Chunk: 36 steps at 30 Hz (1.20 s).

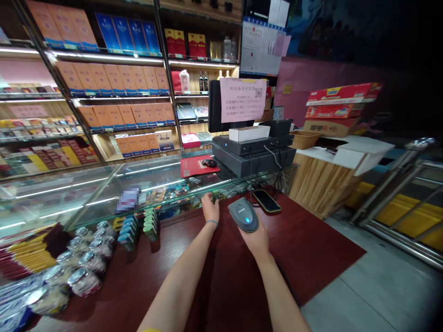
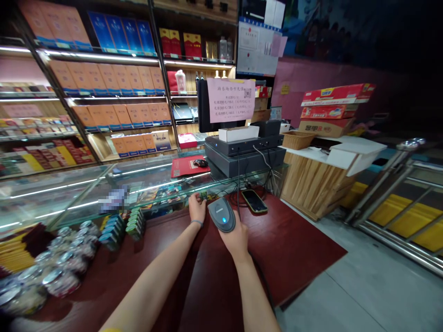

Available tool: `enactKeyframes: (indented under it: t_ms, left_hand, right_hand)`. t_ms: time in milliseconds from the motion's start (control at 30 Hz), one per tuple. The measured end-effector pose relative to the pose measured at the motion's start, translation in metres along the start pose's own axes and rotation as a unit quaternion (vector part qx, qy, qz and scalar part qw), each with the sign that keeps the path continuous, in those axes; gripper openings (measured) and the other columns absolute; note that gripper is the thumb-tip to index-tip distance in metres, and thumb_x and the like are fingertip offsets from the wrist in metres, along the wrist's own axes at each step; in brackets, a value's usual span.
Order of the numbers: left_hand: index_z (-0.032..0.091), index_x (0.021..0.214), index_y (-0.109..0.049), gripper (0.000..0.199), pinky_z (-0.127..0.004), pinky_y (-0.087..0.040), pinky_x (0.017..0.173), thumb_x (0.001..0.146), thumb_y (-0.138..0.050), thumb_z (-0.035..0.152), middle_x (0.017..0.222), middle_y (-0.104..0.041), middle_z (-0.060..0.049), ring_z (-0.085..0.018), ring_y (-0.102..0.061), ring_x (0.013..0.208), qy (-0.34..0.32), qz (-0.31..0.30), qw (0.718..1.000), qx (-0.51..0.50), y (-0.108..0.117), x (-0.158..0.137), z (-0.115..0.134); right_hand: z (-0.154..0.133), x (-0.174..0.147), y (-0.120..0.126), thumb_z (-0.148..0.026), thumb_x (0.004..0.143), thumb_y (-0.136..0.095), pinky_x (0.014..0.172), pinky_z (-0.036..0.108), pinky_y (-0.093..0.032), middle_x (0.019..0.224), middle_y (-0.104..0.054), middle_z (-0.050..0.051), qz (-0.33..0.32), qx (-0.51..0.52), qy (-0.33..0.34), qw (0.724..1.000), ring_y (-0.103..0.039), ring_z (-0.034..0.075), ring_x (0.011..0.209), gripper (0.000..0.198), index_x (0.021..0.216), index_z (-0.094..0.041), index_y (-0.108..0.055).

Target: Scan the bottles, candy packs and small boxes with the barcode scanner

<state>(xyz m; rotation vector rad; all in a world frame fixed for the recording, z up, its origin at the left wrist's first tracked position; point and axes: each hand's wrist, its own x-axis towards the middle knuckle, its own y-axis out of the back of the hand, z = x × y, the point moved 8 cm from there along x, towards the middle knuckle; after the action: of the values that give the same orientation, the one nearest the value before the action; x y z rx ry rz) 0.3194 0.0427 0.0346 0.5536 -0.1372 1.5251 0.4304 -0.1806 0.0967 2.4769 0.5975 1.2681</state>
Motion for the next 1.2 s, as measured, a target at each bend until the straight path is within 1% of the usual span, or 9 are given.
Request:
enactKeyframes:
  t_ms: [100, 200, 300, 400, 600, 733, 900, 1067, 1200]
  left_hand:
    - [0.019, 0.123, -0.054, 0.046, -0.037, -0.056, 0.090, 0.081, -0.069, 0.010, 0.116, -0.052, -0.010, -0.020, -0.061, 0.101, -0.013, 0.000, 0.999, -0.045, 0.019, -0.010, 0.009]
    - [0.020, 0.122, -0.058, 0.040, -0.036, -0.058, 0.087, 0.084, -0.067, 0.015, 0.115, -0.053, -0.010, -0.020, -0.062, 0.101, -0.038, -0.008, 0.995, -0.088, 0.052, -0.024, 0.023]
    - [0.022, 0.119, -0.061, 0.031, -0.035, -0.058, 0.088, 0.089, -0.064, 0.021, 0.115, -0.056, -0.009, -0.018, -0.063, 0.101, -0.078, -0.010, 0.992, -0.099, 0.098, -0.041, 0.041]
    - [0.024, 0.117, -0.063, 0.026, -0.033, -0.059, 0.085, 0.091, -0.062, 0.024, 0.113, -0.058, -0.008, -0.018, -0.062, 0.100, -0.114, 0.020, 0.991, -0.068, 0.153, -0.057, 0.051]
    - [0.024, 0.114, -0.064, 0.022, -0.034, -0.058, 0.086, 0.093, -0.060, 0.027, 0.110, -0.059, -0.007, -0.019, -0.060, 0.103, -0.148, 0.117, 0.982, 0.004, 0.255, -0.080, 0.039]
    - [0.023, 0.116, -0.063, 0.025, -0.038, -0.057, 0.091, 0.091, -0.062, 0.026, 0.112, -0.059, -0.008, -0.021, -0.059, 0.105, -0.136, 0.159, 0.976, 0.059, 0.299, -0.085, 0.019]
    - [0.026, 0.133, -0.055, 0.043, -0.044, -0.048, 0.106, 0.091, -0.058, 0.022, 0.126, -0.056, -0.010, -0.023, -0.054, 0.121, -0.093, 0.124, 0.984, 0.086, 0.309, -0.080, -0.011]
    - [0.027, 0.147, -0.043, 0.069, -0.048, -0.033, 0.118, 0.082, -0.062, 0.013, 0.148, -0.042, -0.012, -0.027, -0.039, 0.142, -0.036, 0.050, 0.993, 0.097, 0.290, -0.070, -0.035]
    - [0.027, 0.152, -0.035, 0.079, -0.048, -0.033, 0.118, 0.080, -0.062, 0.010, 0.160, -0.028, -0.013, -0.030, -0.023, 0.151, -0.016, -0.012, 0.996, 0.090, 0.276, -0.067, -0.046]
  right_hand:
    - [-0.004, 0.000, 0.002, -0.038, 0.076, -0.064, 0.059, 0.033, -0.055, 0.081, -0.075, 0.011, 0.001, -0.009, -0.007, 1.000, -0.073, 0.029, 0.071, 0.038, 0.108, -0.019, -0.061]
    - [-0.009, -0.002, 0.003, -0.039, 0.076, -0.064, 0.057, 0.033, -0.053, 0.079, -0.075, 0.010, 0.000, -0.019, -0.005, 1.000, -0.072, 0.029, 0.067, 0.035, 0.105, -0.020, -0.061]
    - [-0.017, -0.006, 0.000, -0.040, 0.077, -0.064, 0.055, 0.032, -0.050, 0.074, -0.073, 0.009, -0.005, -0.036, 0.009, 0.999, -0.071, 0.029, 0.063, 0.033, 0.104, -0.020, -0.061]
    - [-0.027, -0.010, -0.006, -0.041, 0.078, -0.064, 0.056, 0.031, -0.049, 0.071, -0.072, 0.007, -0.017, -0.028, 0.041, 0.999, -0.071, 0.028, 0.063, 0.032, 0.102, -0.021, -0.061]
    - [-0.046, -0.021, -0.020, -0.039, 0.078, -0.063, 0.057, 0.031, -0.048, 0.073, -0.072, 0.008, -0.052, -0.005, 0.096, 0.994, -0.071, 0.028, 0.064, 0.031, 0.103, -0.020, -0.059]
    - [-0.062, -0.032, -0.030, -0.036, 0.078, -0.062, 0.058, 0.031, -0.049, 0.069, -0.071, 0.006, -0.081, 0.014, 0.133, 0.988, -0.071, 0.027, 0.064, 0.029, 0.102, -0.021, -0.059]
    - [-0.080, -0.048, -0.042, -0.033, 0.078, -0.060, 0.056, 0.031, -0.048, 0.067, -0.070, 0.005, -0.115, 0.006, 0.183, 0.976, -0.071, 0.028, 0.061, 0.031, 0.105, -0.020, -0.059]
    - [-0.085, -0.055, -0.051, -0.030, 0.076, -0.058, 0.055, 0.031, -0.049, 0.065, -0.071, 0.004, -0.141, -0.016, 0.211, 0.967, -0.071, 0.028, 0.060, 0.033, 0.108, -0.020, -0.061]
    - [-0.086, -0.057, -0.053, -0.028, 0.075, -0.059, 0.056, 0.031, -0.051, 0.068, -0.073, 0.005, -0.150, -0.023, 0.228, 0.962, -0.072, 0.028, 0.061, 0.033, 0.107, -0.020, -0.061]
